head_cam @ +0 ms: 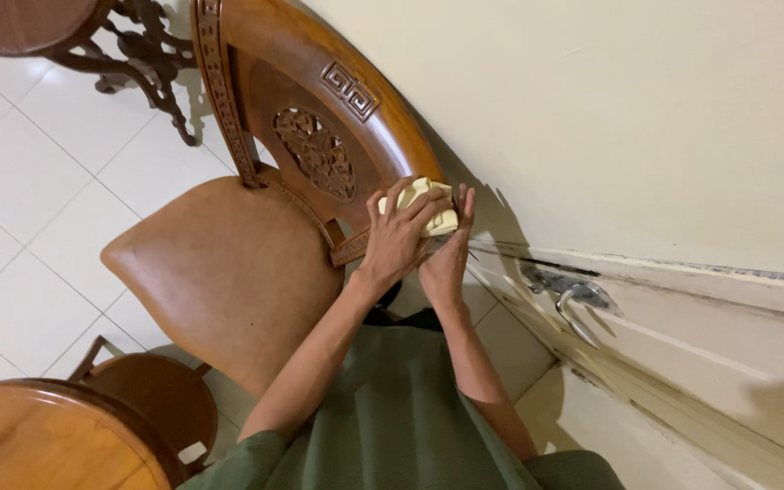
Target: The person cleans various wooden chairs by hand using a cloth.
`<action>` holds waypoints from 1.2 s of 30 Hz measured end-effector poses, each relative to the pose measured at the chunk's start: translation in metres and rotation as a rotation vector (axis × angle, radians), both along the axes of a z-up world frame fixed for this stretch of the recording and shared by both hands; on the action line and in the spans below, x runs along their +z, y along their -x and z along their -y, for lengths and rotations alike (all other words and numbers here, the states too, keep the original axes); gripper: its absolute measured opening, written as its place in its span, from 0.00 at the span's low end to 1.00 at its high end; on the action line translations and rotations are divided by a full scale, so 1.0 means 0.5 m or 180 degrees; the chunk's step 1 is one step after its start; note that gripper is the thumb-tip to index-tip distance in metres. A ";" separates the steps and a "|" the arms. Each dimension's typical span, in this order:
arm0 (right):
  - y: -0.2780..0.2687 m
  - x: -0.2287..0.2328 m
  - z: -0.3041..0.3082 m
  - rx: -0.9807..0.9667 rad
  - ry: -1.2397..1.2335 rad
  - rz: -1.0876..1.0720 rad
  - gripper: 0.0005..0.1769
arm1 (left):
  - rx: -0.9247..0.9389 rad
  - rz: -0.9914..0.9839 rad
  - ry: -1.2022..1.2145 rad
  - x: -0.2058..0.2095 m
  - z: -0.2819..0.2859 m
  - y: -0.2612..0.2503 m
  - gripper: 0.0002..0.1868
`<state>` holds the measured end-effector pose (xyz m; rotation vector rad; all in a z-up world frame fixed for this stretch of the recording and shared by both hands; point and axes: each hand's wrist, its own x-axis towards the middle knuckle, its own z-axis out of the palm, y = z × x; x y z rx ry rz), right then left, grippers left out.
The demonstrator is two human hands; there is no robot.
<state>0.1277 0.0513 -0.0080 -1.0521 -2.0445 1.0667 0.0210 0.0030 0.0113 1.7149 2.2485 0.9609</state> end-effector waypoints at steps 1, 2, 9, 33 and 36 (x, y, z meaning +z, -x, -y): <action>0.000 0.000 -0.001 0.0014 0.0003 0.0013 0.64 | -0.0073 0.0143 -0.0016 0.004 0.002 0.002 0.32; 0.000 0.001 -0.003 -0.0033 0.0196 0.0043 0.65 | -0.0145 0.0280 -0.0038 0.007 0.003 0.006 0.33; 0.004 -0.009 -0.001 -0.0022 0.0755 -0.0268 0.67 | 0.0203 0.0257 -0.0027 -0.004 0.036 -0.005 0.28; -0.088 -0.010 0.015 0.0460 -0.0968 0.0477 0.32 | 0.1190 0.1085 -0.0750 -0.105 0.052 -0.082 0.38; -0.076 0.009 -0.026 0.0903 -0.1104 0.0549 0.28 | 0.1147 0.0675 -0.0598 -0.109 0.055 -0.091 0.39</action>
